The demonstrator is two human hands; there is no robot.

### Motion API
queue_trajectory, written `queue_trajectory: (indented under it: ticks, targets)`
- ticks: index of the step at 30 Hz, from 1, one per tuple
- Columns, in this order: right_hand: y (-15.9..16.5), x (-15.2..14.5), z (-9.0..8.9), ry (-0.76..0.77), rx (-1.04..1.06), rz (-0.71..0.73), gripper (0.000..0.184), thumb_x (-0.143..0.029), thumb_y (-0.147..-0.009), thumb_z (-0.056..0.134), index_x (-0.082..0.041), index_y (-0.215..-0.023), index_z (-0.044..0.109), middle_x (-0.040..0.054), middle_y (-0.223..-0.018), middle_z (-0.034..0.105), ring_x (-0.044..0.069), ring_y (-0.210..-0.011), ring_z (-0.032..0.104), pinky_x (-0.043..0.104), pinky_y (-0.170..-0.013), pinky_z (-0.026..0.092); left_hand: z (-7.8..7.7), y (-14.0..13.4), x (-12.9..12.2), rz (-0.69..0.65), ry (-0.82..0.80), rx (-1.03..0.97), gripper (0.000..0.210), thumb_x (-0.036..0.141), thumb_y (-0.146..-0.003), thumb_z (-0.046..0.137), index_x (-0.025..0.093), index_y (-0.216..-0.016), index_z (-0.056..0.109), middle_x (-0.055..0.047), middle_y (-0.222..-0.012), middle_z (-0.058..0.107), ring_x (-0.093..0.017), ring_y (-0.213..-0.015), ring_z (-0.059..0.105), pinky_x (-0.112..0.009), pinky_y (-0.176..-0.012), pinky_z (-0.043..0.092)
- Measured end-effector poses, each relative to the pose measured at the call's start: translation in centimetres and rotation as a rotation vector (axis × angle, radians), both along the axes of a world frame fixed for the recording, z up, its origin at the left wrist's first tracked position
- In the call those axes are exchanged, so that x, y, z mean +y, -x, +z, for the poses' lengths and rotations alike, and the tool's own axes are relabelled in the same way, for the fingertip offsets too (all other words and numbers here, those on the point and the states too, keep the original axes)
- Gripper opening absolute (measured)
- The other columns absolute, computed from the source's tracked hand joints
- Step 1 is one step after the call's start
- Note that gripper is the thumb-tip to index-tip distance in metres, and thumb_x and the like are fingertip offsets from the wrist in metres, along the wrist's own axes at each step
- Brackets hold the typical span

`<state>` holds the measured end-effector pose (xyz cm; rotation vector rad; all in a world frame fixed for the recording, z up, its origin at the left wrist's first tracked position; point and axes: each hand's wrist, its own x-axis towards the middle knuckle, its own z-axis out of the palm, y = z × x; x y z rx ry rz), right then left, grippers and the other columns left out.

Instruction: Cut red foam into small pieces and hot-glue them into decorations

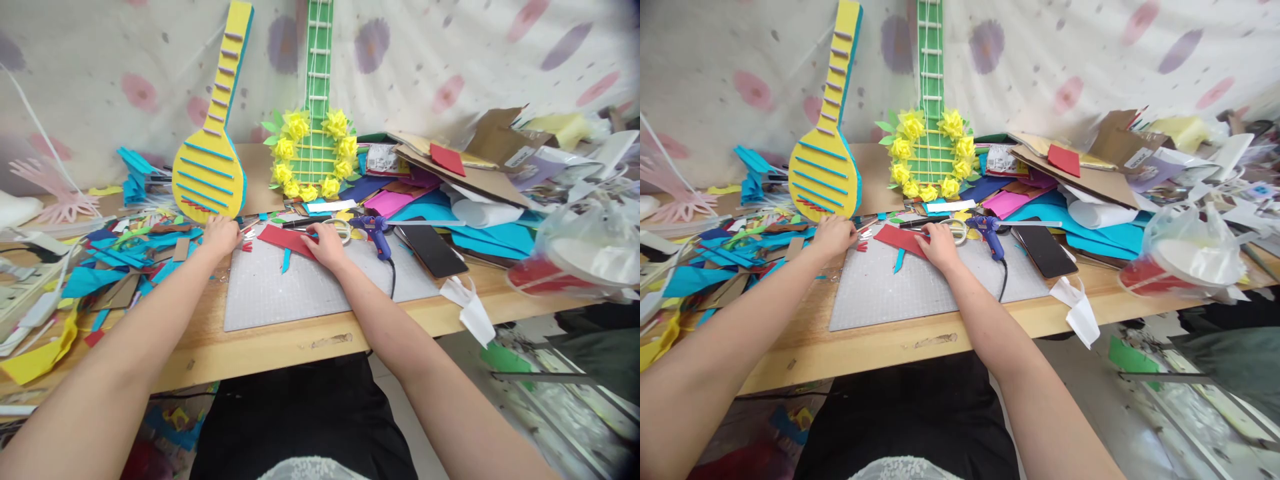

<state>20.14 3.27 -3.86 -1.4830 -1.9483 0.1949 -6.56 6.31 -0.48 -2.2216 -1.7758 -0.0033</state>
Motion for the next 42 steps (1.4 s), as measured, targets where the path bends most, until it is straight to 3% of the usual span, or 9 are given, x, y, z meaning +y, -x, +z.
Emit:
queue_trajectory:
  ticks: [6,10,12,22,27,32,42]
  targets:
    - [0.0,-0.2,0.3,0.01,0.015,-0.003,0.024,-0.038,-0.083,0.052,-0.018,-0.093,0.06,0.0067,-0.095,0.064,0.022,-0.092,0.051,0.032,-0.083,0.039,1.1,0.9,-1.7,-0.096,-0.127,-0.07,0.029,0.027,-0.083,0.039,0.015,-0.091,0.065,-0.016,-0.096,0.059,-0.031,-0.102,0.048,-0.043,-0.086,0.031]
    - [0.1,-0.1,0.3,0.03,0.02,0.003,0.022,-0.036,-0.082,0.053,-0.018,-0.092,0.061,0.0076,-0.094,0.064,0.022,-0.092,0.051,0.034,-0.083,0.038,1.3,1.7,-2.6,-0.284,0.002,-0.062,0.022,0.026,-0.082,0.044,0.018,-0.08,0.065,-0.012,-0.09,0.059,-0.028,-0.1,0.048,-0.041,-0.088,0.03]
    - [0.2,-0.1,0.3,0.033,0.019,0.001,0.022,-0.036,-0.082,0.054,-0.018,-0.092,0.061,0.0074,-0.093,0.064,0.023,-0.091,0.051,0.034,-0.083,0.038,1.0,1.8,-2.6,-0.307,0.043,-0.045,0.021,0.026,-0.082,0.047,0.018,-0.077,0.065,-0.011,-0.088,0.059,-0.028,-0.099,0.049,-0.04,-0.087,0.031]
    - [0.1,-0.3,0.4,0.032,-0.024,-0.001,0.024,-0.038,-0.083,0.053,-0.017,-0.089,0.062,0.0079,-0.09,0.064,0.022,-0.089,0.051,0.033,-0.082,0.039,0.2,1.6,-0.8,-0.21,0.03,-0.092,0.02,0.026,-0.08,0.048,0.021,-0.08,0.067,-0.01,-0.093,0.062,-0.027,-0.101,0.049,-0.04,-0.088,0.03]
    - [0.1,-0.1,0.3,0.038,-0.028,0.007,0.025,-0.038,-0.083,0.052,-0.018,-0.091,0.062,0.0078,-0.091,0.064,0.022,-0.09,0.051,0.033,-0.082,0.039,0.6,1.3,-0.5,-0.209,0.088,-0.073,0.017,0.026,-0.079,0.05,0.022,-0.079,0.067,-0.009,-0.093,0.062,-0.026,-0.1,0.05,-0.039,-0.088,0.03]
    - [0.5,-0.2,0.2,0.018,-0.051,-0.052,0.023,-0.036,-0.084,0.048,-0.018,-0.091,0.062,0.0091,-0.093,0.064,0.025,-0.091,0.051,0.037,-0.082,0.038,1.2,1.1,-0.4,-0.141,0.044,-0.115,0.018,0.026,-0.079,0.05,0.022,-0.083,0.067,-0.009,-0.099,0.061,-0.026,-0.103,0.05,-0.04,-0.088,0.03]
    - [0.9,-0.3,0.2,0.018,-0.07,-0.099,0.023,-0.035,-0.085,0.047,-0.018,-0.093,0.061,0.0101,-0.095,0.064,0.026,-0.093,0.051,0.038,-0.082,0.037,1.3,1.0,-0.1,-0.161,0.152,-0.074,0.019,0.03,-0.077,0.05,0.023,-0.081,0.067,-0.007,-0.096,0.065,-0.025,-0.097,0.055,-0.036,-0.081,0.036]
